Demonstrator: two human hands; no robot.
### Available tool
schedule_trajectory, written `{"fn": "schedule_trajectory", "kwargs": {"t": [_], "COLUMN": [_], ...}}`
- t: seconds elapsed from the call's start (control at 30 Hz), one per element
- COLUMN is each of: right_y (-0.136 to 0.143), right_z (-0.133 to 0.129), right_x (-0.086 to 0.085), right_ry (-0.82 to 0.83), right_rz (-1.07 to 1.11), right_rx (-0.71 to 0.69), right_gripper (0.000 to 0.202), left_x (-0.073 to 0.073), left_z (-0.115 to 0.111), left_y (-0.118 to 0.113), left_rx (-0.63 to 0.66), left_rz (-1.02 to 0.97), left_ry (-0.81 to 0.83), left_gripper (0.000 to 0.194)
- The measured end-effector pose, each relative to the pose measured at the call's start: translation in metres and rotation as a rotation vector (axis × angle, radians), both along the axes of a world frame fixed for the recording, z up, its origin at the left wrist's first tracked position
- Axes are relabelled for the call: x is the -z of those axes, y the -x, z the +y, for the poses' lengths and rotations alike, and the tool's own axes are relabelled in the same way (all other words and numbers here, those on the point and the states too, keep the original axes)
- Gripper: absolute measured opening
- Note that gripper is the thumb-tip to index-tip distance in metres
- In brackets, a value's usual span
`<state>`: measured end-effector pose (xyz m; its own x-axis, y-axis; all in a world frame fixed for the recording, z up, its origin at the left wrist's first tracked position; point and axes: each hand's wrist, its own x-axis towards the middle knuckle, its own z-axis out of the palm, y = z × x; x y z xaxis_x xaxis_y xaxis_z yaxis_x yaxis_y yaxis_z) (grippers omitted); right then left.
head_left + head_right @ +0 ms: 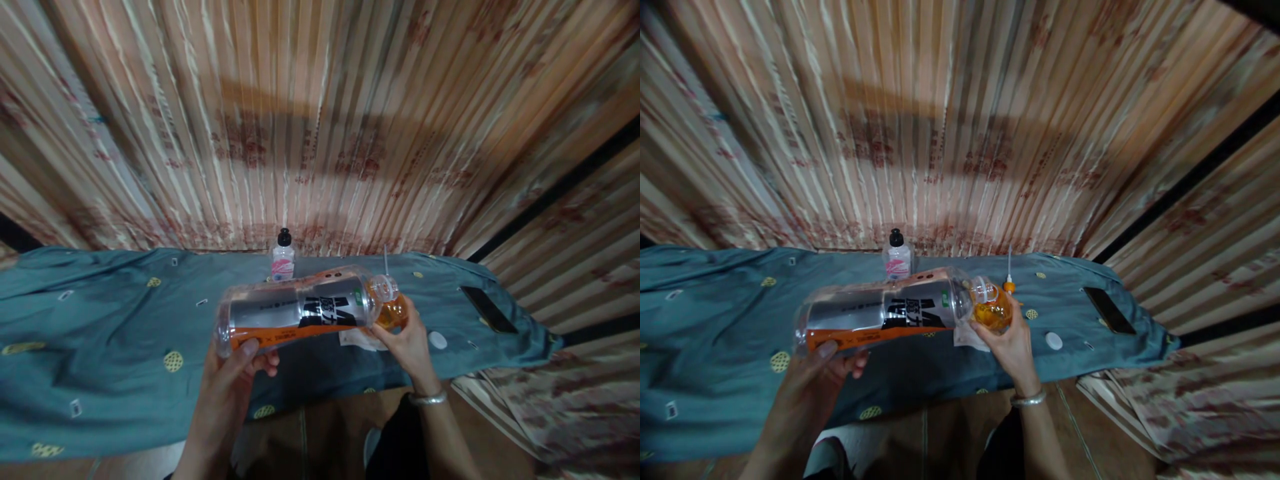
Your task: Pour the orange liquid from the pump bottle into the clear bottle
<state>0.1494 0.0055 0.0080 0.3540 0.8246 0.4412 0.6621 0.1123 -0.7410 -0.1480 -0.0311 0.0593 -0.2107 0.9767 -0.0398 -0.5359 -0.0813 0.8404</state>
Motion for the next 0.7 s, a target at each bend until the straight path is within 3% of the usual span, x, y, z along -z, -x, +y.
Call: {"fn": "schedule_trajectory", "kwargs": {"t": [0.37,0.7], "right_y": [0.0,0.003], "right_z": [0.0,0.0], "right_x": [0.003,0.003], "right_ry": [-0.04,-0.022], "right_rz": [-0.004,0.04], "right_rx": [-0.008,-0.008], "right_gripper": [0.076,0.075], "left_x": [-0.009,0.002], "left_z": [0.0,0.002], "left_y": [-0.004,0.001], "left_rx": [0.017,0.003], "left_rz": [0.013,-0.001], "left_ry": [0.007,-0.011], "left_gripper": [0.036,0.036]}}
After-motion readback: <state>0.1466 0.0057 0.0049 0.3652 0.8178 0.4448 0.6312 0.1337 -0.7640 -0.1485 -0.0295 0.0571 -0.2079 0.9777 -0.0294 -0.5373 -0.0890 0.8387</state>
